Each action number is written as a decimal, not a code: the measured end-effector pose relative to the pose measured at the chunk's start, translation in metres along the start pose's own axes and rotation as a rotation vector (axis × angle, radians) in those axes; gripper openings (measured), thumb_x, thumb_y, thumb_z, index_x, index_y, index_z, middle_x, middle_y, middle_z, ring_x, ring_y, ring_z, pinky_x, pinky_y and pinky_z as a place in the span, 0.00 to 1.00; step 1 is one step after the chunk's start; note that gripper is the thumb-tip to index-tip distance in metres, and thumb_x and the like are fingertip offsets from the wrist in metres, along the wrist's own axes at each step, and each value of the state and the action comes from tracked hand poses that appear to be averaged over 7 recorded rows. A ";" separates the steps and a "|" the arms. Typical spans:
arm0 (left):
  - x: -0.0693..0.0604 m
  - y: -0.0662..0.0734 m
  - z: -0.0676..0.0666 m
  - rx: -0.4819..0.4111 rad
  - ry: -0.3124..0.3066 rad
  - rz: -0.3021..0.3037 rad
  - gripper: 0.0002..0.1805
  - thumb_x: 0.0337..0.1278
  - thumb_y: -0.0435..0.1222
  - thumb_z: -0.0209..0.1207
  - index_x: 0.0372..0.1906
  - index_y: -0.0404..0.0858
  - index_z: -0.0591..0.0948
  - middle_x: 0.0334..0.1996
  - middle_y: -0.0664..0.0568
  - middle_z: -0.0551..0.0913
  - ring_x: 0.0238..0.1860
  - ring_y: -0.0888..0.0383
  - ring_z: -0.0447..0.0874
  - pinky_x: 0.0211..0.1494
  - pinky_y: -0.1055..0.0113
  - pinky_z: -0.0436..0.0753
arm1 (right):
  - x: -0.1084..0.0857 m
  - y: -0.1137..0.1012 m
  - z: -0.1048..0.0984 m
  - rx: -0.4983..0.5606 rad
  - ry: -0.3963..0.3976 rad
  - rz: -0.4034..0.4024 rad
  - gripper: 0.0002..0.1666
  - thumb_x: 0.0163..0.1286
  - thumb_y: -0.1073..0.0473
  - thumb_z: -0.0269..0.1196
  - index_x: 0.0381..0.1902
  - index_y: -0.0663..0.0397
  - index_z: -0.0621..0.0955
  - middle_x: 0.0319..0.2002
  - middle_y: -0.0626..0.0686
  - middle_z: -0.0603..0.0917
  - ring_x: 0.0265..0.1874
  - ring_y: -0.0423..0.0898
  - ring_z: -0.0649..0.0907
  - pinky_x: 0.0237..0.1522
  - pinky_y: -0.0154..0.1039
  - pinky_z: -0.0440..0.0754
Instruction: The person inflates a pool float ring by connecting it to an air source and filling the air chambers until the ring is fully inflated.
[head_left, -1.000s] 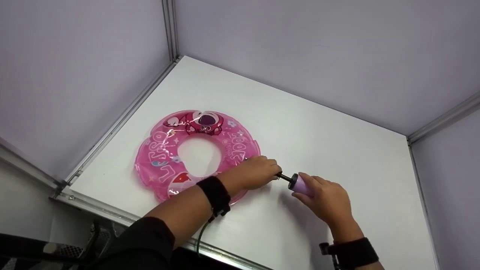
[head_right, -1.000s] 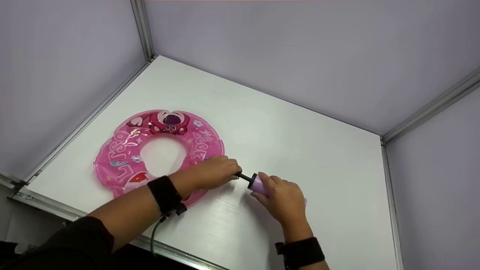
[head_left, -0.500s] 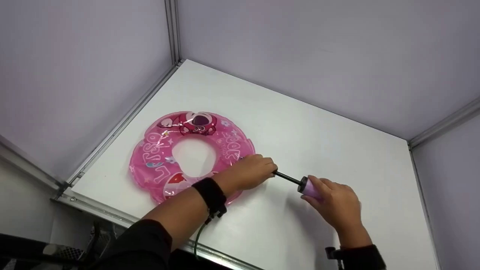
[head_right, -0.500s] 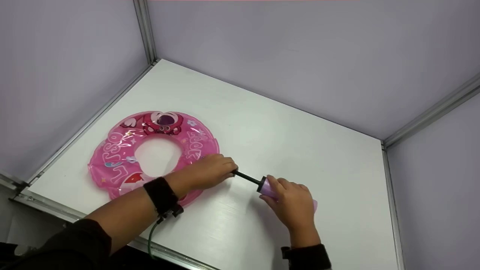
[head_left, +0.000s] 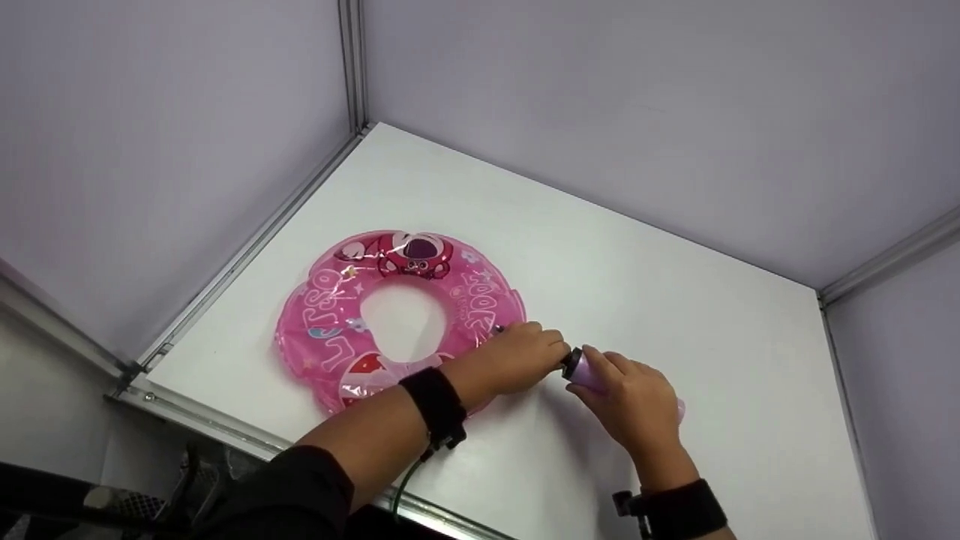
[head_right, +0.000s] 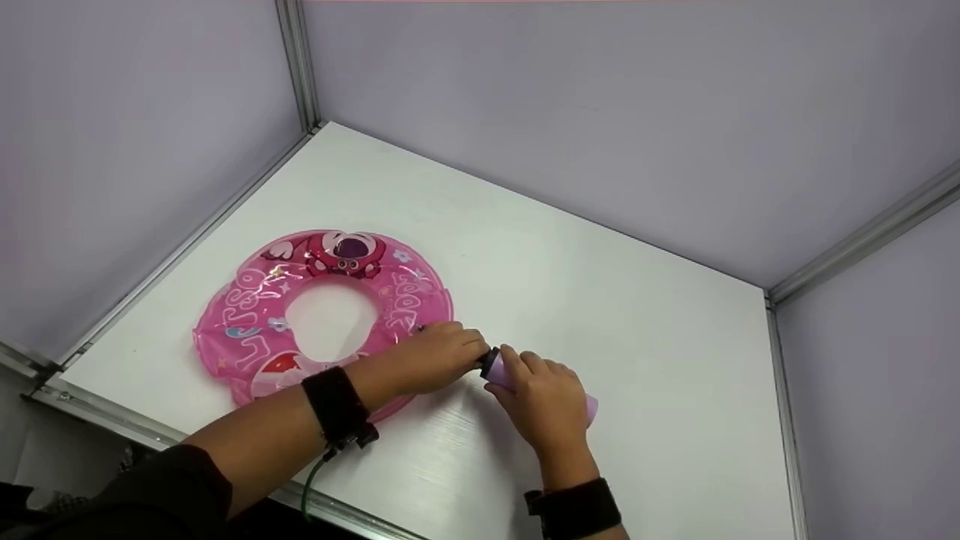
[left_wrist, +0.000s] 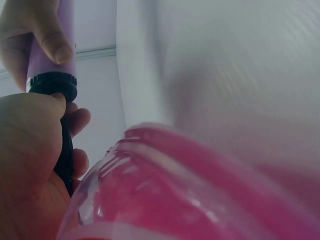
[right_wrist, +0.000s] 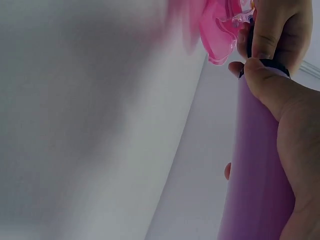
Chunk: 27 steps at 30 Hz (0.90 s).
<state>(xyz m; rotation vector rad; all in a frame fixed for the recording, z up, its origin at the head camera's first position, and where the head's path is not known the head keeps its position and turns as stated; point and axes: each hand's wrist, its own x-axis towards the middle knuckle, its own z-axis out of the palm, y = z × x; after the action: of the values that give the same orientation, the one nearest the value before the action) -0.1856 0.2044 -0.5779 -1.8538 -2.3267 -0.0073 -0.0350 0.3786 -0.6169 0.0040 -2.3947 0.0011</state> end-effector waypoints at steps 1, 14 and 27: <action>0.000 0.000 -0.001 0.000 -0.004 0.007 0.12 0.83 0.43 0.55 0.60 0.47 0.81 0.52 0.56 0.86 0.47 0.56 0.82 0.55 0.64 0.83 | -0.002 0.001 -0.002 0.003 -0.002 0.004 0.37 0.54 0.38 0.84 0.61 0.40 0.87 0.42 0.51 0.93 0.32 0.56 0.91 0.36 0.54 0.89; 0.003 -0.002 -0.006 -0.068 -0.001 -0.029 0.15 0.84 0.49 0.52 0.59 0.47 0.82 0.48 0.55 0.86 0.47 0.56 0.85 0.54 0.64 0.86 | -0.043 0.052 -0.042 -0.006 -0.163 0.212 0.39 0.57 0.41 0.83 0.66 0.34 0.84 0.55 0.49 0.92 0.52 0.57 0.91 0.56 0.63 0.80; 0.011 0.013 0.005 -0.047 0.052 0.002 0.11 0.83 0.46 0.55 0.54 0.47 0.83 0.45 0.56 0.87 0.42 0.55 0.82 0.47 0.65 0.82 | -0.060 0.043 -0.044 -0.076 -0.188 0.384 0.38 0.58 0.35 0.80 0.65 0.35 0.83 0.57 0.50 0.91 0.55 0.61 0.87 0.54 0.67 0.74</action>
<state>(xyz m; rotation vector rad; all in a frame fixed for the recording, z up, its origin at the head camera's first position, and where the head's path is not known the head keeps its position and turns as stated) -0.1764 0.2182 -0.5831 -1.8548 -2.3091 -0.1089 0.0387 0.4222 -0.6254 -0.5110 -2.5436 0.0931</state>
